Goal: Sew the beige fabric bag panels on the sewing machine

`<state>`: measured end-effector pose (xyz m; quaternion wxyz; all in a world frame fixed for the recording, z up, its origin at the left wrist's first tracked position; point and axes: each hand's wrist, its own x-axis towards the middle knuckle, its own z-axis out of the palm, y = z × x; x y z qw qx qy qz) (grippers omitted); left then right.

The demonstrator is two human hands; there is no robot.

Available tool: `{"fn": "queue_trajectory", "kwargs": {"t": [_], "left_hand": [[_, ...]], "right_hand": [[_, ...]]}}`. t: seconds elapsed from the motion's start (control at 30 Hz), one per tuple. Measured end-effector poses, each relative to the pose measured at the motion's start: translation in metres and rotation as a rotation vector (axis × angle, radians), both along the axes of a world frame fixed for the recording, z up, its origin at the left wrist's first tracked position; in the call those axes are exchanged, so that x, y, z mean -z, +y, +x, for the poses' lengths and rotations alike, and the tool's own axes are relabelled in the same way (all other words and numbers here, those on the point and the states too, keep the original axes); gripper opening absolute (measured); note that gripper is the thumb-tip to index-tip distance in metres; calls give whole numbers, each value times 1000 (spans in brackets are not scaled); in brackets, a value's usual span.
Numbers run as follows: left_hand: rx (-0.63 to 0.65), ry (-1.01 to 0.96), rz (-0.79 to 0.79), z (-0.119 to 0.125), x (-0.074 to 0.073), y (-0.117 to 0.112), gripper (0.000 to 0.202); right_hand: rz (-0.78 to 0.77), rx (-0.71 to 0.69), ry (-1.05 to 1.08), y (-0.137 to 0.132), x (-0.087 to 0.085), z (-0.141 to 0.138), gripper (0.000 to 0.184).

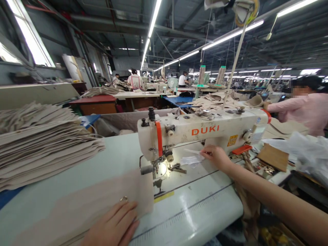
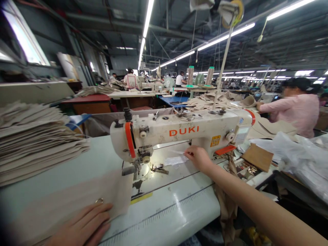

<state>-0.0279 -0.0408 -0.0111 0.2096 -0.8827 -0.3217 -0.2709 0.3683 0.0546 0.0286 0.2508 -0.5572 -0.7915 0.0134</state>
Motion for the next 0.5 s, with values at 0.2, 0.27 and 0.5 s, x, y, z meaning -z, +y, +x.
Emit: {"fn": "queue_trajectory", "kwargs": {"t": [0.2, 0.27, 0.5], "left_hand": [[-161, -92, -28, 9, -23, -18, 37], [-160, -67, 33, 13, -28, -22, 38], [-37, -35, -5, 33, -29, -1, 38]], "right_hand": [[200, -294, -85, -53, -2, -51, 19], [279, -400, -180, -70, -2, -82, 18], [319, -535, -281, -67, 4, -173, 15]]}}
